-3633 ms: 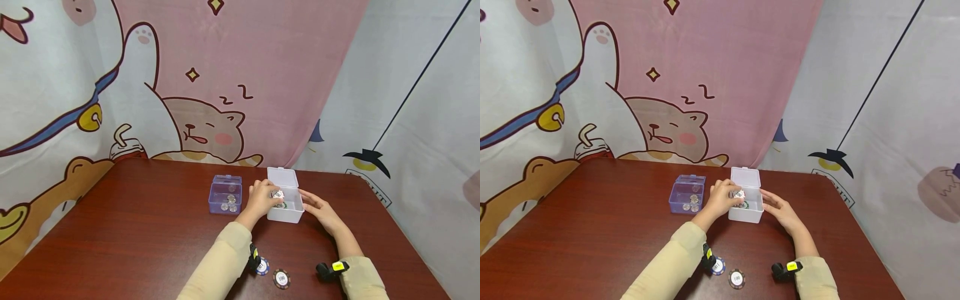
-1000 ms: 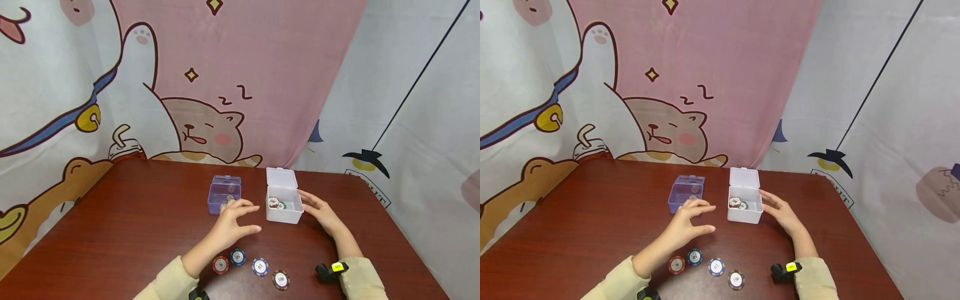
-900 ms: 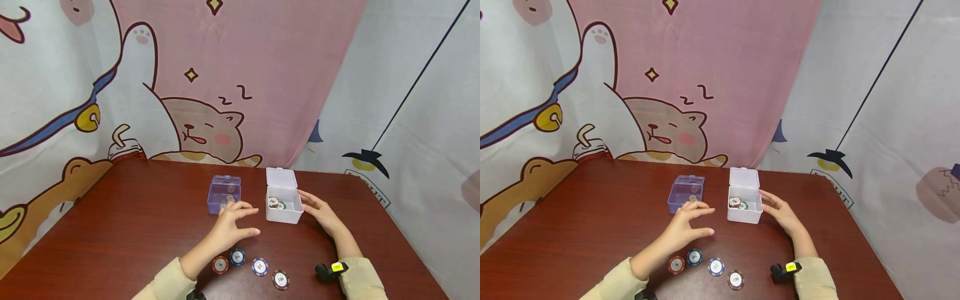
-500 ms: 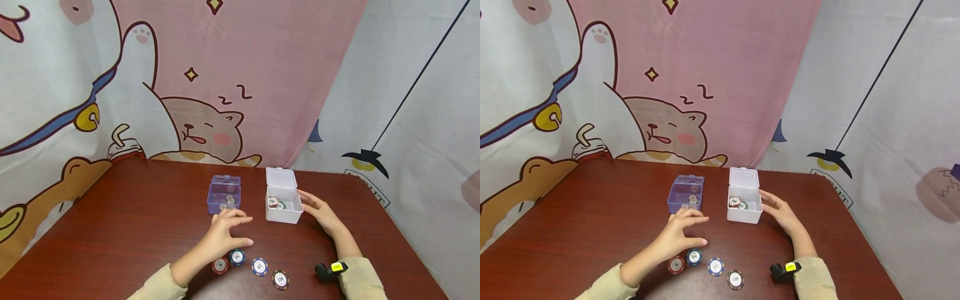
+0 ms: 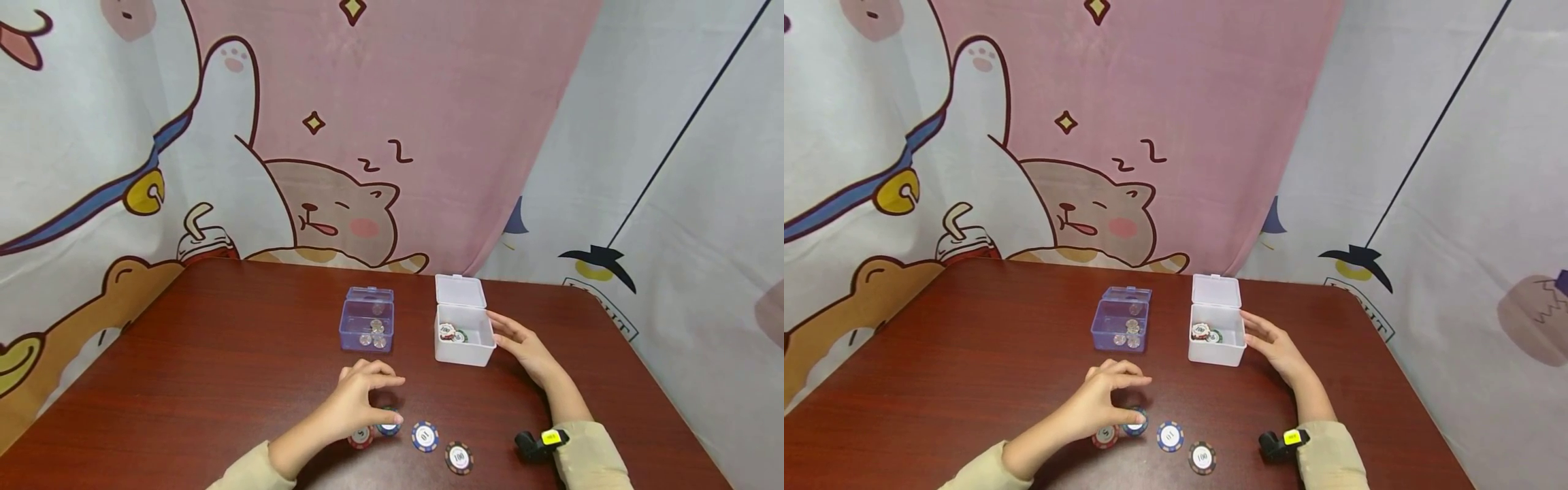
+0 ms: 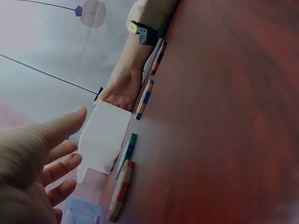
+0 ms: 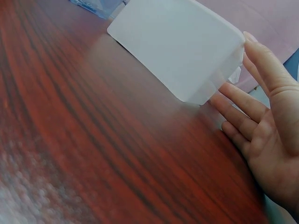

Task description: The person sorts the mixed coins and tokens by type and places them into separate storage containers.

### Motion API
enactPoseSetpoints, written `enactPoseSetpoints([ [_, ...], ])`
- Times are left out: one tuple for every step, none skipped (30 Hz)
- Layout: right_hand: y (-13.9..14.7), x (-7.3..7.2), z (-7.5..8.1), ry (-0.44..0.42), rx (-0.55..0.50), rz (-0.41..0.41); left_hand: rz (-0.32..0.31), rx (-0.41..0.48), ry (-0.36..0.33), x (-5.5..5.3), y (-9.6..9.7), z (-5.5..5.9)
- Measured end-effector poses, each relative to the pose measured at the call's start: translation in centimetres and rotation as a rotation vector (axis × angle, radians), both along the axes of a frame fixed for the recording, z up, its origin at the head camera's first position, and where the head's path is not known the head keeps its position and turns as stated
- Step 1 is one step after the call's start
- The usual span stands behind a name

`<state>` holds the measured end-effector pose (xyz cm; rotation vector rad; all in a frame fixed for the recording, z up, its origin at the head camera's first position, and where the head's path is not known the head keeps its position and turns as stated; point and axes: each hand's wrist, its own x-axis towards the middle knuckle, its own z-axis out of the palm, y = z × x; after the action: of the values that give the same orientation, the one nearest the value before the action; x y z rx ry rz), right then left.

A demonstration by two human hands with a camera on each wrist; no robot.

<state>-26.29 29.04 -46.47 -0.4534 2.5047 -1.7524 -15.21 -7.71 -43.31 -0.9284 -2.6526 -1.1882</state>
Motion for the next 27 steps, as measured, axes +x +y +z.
enactPoseSetpoints([
  [0.0,0.0,0.0,0.0,0.004,-0.001,-0.004,-0.004,-0.014,0.1,-0.1,-0.1],
  [0.0,0.0,0.0,0.0,0.006,-0.002,-0.006,-0.014,-0.024,0.2,-0.1,-0.2],
  [0.0,0.0,0.0,0.0,0.006,-0.003,-0.009,-0.021,-0.031,0.3,-0.2,-0.3],
  [0.0,0.0,0.0,0.0,0.004,-0.003,-0.012,-0.027,-0.037,0.3,-0.3,-0.4],
  [0.0,0.0,0.0,-0.001,0.001,-0.002,-0.017,-0.031,-0.048,0.4,-0.3,-0.5],
  [0.0,0.0,0.0,-0.002,-0.003,-0.002,-0.019,-0.038,-0.056,0.4,-0.4,-0.6],
  [0.0,0.0,0.0,-0.002,-0.007,-0.001,-0.022,-0.046,-0.063,0.4,-0.4,-0.7],
  [-0.1,0.0,-0.1,-0.002,-0.011,0.0,-0.023,-0.054,-0.069,0.4,-0.5,-0.9],
  [-0.1,0.0,-0.1,-0.001,-0.013,0.002,-0.024,-0.06,-0.078,0.5,-0.6,-1.0],
  [-0.1,0.0,-0.1,-0.001,-0.015,0.004,-0.026,-0.065,-0.085,0.5,-0.6,-1.1],
  [-0.1,0.0,-0.1,0.0,-0.015,0.005,-0.025,-0.07,-0.091,0.5,-0.7,-1.2],
  [-0.1,0.0,-0.1,0.002,-0.016,0.007,-0.024,-0.075,-0.096,0.5,-0.7,-1.2],
  [-0.1,0.0,-0.1,0.003,-0.017,0.008,-0.024,-0.077,-0.102,0.5,-0.8,-1.3],
  [-0.1,0.0,-0.1,0.004,-0.016,0.009,-0.025,-0.079,-0.106,0.6,-0.8,-1.4],
  [-0.1,0.0,-0.1,0.004,-0.015,0.009,-0.024,-0.082,-0.11,0.6,-0.9,-1.4],
  [-0.1,0.0,-0.2,0.005,-0.016,0.009,-0.025,-0.081,-0.117,0.6,-1.0,-1.5],
  [-0.1,0.0,-0.2,0.005,-0.014,0.008,-0.026,-0.082,-0.123,0.6,-1.0,-1.5],
  [-0.1,0.0,-0.1,0.005,-0.014,0.008,-0.027,-0.08,-0.128,0.6,-1.0,-1.6],
  [-0.1,0.0,-0.1,0.006,-0.013,0.008,-0.028,-0.078,-0.127,0.5,-1.1,-1.6],
  [-0.1,0.0,-0.1,0.007,-0.01,0.008,-0.028,-0.075,-0.129,0.5,-1.1,-1.7],
  [-0.1,0.0,-0.1,0.007,-0.011,0.008,-0.028,-0.073,-0.126,0.5,-1.1,-1.7],
  [-0.1,0.0,-0.1,0.008,-0.012,0.009,-0.03,-0.068,-0.119,0.5,-1.1,-1.8],
  [0.0,0.1,-0.1,0.009,-0.014,0.011,-0.029,-0.067,-0.11,0.5,-1.0,-1.9],
  [0.0,0.1,-0.1,0.01,-0.018,0.014,-0.029,-0.063,-0.103,0.5,-1.0,-1.9],
  [0.0,0.1,-0.1,0.011,-0.021,0.018,-0.029,-0.063,-0.095,0.5,-1.0,-2.0],
  [0.0,0.1,-0.1,0.011,-0.025,0.018,-0.029,-0.063,-0.091,0.6,-1.0,-2.0],
  [0.0,0.1,-0.1,0.012,-0.028,0.019,-0.028,-0.066,-0.084,0.6,-1.0,-2.0],
])
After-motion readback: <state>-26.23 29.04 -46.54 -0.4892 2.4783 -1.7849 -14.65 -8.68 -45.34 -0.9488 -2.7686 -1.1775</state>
